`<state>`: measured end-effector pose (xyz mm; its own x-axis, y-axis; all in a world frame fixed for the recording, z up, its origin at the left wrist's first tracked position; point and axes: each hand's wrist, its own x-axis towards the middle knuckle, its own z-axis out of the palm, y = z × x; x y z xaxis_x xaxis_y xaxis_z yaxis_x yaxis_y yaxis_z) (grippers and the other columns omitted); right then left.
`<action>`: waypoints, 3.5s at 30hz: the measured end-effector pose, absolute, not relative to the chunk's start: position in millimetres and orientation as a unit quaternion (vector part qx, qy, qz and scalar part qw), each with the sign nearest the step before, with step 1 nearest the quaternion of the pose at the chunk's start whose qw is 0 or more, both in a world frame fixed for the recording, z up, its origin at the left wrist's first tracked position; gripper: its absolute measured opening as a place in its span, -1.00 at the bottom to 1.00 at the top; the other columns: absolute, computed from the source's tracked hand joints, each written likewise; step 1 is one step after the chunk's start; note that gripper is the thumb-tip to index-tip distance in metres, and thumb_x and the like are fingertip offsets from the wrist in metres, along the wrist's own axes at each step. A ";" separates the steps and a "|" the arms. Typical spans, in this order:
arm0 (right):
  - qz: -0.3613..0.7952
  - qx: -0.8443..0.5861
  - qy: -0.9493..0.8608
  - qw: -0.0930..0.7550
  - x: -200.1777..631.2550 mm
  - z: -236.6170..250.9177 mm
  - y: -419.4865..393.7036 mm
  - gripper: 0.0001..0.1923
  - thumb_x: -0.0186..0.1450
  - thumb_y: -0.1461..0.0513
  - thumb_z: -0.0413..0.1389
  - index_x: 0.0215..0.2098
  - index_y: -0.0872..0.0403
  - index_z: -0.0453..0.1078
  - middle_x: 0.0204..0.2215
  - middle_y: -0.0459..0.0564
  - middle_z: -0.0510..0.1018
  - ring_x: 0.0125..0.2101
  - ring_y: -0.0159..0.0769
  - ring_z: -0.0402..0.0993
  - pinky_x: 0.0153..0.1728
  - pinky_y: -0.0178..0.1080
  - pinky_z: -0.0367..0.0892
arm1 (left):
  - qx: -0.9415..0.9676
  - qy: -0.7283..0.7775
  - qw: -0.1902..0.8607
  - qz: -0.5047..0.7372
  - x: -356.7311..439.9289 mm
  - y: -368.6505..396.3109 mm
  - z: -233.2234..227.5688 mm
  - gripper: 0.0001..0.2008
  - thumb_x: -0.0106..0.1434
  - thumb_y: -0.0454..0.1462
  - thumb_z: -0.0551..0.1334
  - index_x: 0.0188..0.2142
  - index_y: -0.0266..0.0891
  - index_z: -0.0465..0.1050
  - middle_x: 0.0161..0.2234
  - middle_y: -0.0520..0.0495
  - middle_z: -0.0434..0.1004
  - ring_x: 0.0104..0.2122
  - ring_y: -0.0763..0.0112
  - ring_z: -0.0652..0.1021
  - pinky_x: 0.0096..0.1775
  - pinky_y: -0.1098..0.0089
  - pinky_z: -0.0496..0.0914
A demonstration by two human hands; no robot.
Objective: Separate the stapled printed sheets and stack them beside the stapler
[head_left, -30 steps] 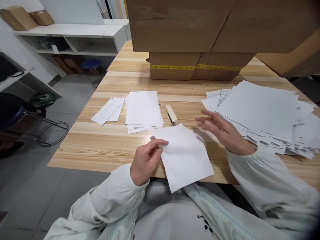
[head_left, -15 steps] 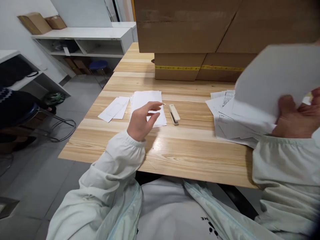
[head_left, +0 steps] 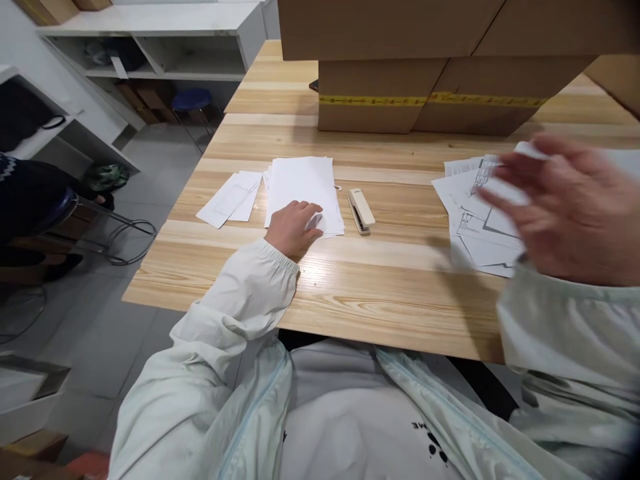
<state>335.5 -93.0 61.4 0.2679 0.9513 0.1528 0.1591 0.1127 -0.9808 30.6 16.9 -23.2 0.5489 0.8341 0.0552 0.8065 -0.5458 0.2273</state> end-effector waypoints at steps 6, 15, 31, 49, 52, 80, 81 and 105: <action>0.640 -0.487 -0.385 0.452 218.3 37.6 -37.6 -0.76 0.32 0.15 0.12 -0.07 0.03 0.42 -0.02 0.03 0.52 0.01 -0.24 0.43 -0.07 -0.14 0.45 | 0.870 0.473 0.097 0.102 26.2 15.4 -28.6 -0.62 0.24 -0.17 0.28 0.04 -0.15 0.42 -0.04 -0.09 0.57 -0.02 0.15 0.48 -0.12 0.24 0.34; 0.634 -0.543 -0.359 0.418 198.9 10.9 -8.4 -0.78 0.34 0.20 0.12 -0.06 0.05 0.41 -0.04 0.00 0.53 -0.17 -0.40 0.44 -0.28 -0.36 0.36 | 0.868 0.469 0.118 0.119 24.5 14.2 -29.5 -0.65 0.25 -0.20 0.28 0.03 -0.15 0.41 0.00 -0.09 0.56 -0.01 0.18 0.49 -0.06 0.24 0.35; 0.602 -0.510 -0.317 0.526 193.5 0.5 -5.5 -0.84 0.13 0.32 0.24 -0.30 0.08 0.42 -0.36 -0.09 0.51 -0.34 -0.44 0.43 -0.24 -0.29 0.42 | 0.709 0.545 0.260 0.364 26.4 20.3 -34.7 -0.78 0.25 -0.28 0.15 -0.10 -0.18 0.39 -0.62 0.13 0.45 -0.57 0.44 0.39 -0.36 0.39 0.23; 0.590 -0.515 -0.351 0.513 176.6 -42.2 -7.9 -0.84 0.24 0.19 0.25 -0.33 0.10 0.37 -0.48 -0.11 0.48 -0.50 -0.49 0.43 -0.41 -0.35 0.46 | 0.593 0.437 0.549 0.394 25.2 27.9 -38.7 -0.59 0.07 0.07 0.30 -0.48 -0.25 0.38 -0.71 0.14 0.20 -0.68 0.59 0.18 -0.58 0.46 0.01; 0.594 -0.512 -0.351 0.512 177.4 -42.7 -7.9 -0.82 0.24 0.18 0.25 -0.33 0.09 0.37 -0.48 -0.11 0.48 -0.50 -0.50 0.43 -0.41 -0.36 0.46 | 0.592 0.430 0.553 0.399 24.9 27.8 -36.7 -0.56 0.05 0.09 0.30 -0.56 -0.25 0.35 -0.69 0.12 0.20 -0.66 0.60 0.18 -0.57 0.45 0.01; 0.594 -0.518 -0.343 0.512 177.2 -40.5 -7.0 -0.78 0.30 0.14 0.17 -0.43 0.09 0.34 -0.49 -0.08 0.48 -0.51 -0.48 0.41 -0.42 -0.34 0.46 | 0.613 0.436 0.529 0.393 24.1 24.2 -33.8 -0.67 0.07 -0.03 0.33 -0.49 -0.29 0.52 -0.53 0.00 0.52 -0.47 0.46 0.45 -0.34 0.39 0.36; 0.594 -0.518 -0.342 0.512 177.0 -40.3 -7.0 -0.79 0.30 0.16 0.16 -0.43 0.09 0.34 -0.49 -0.08 0.48 -0.52 -0.47 0.41 -0.42 -0.33 0.46 | 0.610 0.438 0.531 0.393 24.3 24.0 -32.8 -0.68 0.07 -0.04 0.33 -0.50 -0.29 0.52 -0.54 0.00 0.51 -0.47 0.46 0.45 -0.34 0.39 0.35; 0.584 -0.515 -0.358 0.515 176.4 -44.3 -7.9 -0.70 0.23 0.02 0.18 -0.40 0.07 0.29 -0.47 -0.10 0.46 -0.49 -0.45 0.42 -0.46 -0.35 0.47 | 0.672 0.385 0.504 0.383 23.9 20.0 -46.7 -0.76 0.06 -0.37 0.29 -0.22 -0.27 0.45 -0.25 -0.10 0.66 -0.26 0.38 0.62 -0.13 0.36 0.46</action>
<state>176.4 -7.9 -44.3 0.0615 0.9705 -0.2333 -0.2329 -0.2133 -0.9488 23.9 20.0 -46.7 0.4109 0.9029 0.1261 0.1316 -0.1956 0.9718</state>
